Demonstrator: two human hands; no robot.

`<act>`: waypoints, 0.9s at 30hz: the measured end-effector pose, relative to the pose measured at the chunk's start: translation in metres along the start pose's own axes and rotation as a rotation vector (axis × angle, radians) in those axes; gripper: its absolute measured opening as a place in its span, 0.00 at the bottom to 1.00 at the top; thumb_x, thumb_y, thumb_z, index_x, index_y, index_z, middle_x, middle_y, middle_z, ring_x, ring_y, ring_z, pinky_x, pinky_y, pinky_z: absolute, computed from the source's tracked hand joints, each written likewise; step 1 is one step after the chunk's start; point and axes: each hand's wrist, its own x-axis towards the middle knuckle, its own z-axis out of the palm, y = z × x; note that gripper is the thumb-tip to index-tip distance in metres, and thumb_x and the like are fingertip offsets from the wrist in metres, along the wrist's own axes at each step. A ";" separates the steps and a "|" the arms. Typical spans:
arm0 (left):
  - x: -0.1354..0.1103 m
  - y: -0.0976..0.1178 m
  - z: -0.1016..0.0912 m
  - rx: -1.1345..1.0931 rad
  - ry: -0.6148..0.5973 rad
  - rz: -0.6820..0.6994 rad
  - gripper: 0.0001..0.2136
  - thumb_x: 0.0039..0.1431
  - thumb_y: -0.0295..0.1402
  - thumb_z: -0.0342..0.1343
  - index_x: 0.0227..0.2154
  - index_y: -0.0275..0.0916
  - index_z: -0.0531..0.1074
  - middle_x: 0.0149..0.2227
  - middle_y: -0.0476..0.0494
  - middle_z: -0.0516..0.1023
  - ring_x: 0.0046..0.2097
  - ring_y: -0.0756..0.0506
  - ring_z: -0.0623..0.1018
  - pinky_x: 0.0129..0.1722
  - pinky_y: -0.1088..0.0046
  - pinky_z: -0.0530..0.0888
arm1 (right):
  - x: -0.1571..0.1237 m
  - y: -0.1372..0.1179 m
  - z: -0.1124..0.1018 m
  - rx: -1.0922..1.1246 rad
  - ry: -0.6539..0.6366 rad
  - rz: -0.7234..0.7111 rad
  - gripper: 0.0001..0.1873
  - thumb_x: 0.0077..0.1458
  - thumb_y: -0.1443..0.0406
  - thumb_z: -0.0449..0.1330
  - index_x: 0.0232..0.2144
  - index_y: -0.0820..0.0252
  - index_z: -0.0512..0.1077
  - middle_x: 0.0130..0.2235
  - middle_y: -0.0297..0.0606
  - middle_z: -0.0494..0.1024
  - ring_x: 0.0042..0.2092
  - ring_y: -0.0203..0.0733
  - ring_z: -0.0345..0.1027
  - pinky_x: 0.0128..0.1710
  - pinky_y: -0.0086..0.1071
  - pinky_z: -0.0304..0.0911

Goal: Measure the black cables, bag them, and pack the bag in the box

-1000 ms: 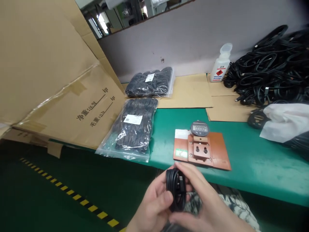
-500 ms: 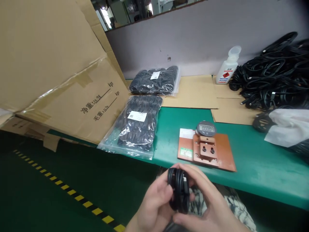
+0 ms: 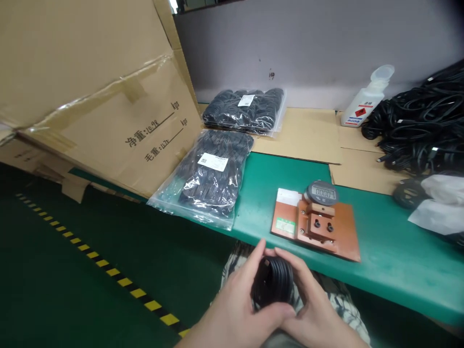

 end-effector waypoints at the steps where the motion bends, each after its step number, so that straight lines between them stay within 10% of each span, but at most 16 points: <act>1: 0.001 -0.002 0.000 0.014 0.008 0.002 0.45 0.50 0.35 0.68 0.68 0.49 0.51 0.66 0.37 0.63 0.66 0.29 0.63 0.62 0.50 0.64 | 0.000 0.002 0.001 0.007 0.005 0.001 0.43 0.51 0.71 0.63 0.65 0.49 0.51 0.63 0.46 0.65 0.62 0.51 0.64 0.60 0.44 0.66; 19: -0.006 0.010 -0.033 -0.551 -0.270 0.001 0.34 0.48 0.36 0.72 0.58 0.36 0.69 0.54 0.31 0.77 0.59 0.29 0.73 0.58 0.49 0.69 | 0.036 -0.028 0.032 -0.283 -0.025 -0.387 0.38 0.49 0.71 0.60 0.62 0.59 0.57 0.62 0.49 0.65 0.62 0.57 0.62 0.58 0.45 0.67; 27: -0.028 -0.016 -0.050 -0.012 0.434 0.154 0.23 0.63 0.38 0.58 0.61 0.47 0.68 0.60 0.41 0.73 0.56 0.38 0.76 0.57 0.63 0.72 | 0.084 -0.038 0.072 -0.466 0.014 -0.315 0.36 0.48 0.74 0.54 0.61 0.62 0.55 0.58 0.55 0.68 0.58 0.58 0.67 0.52 0.53 0.72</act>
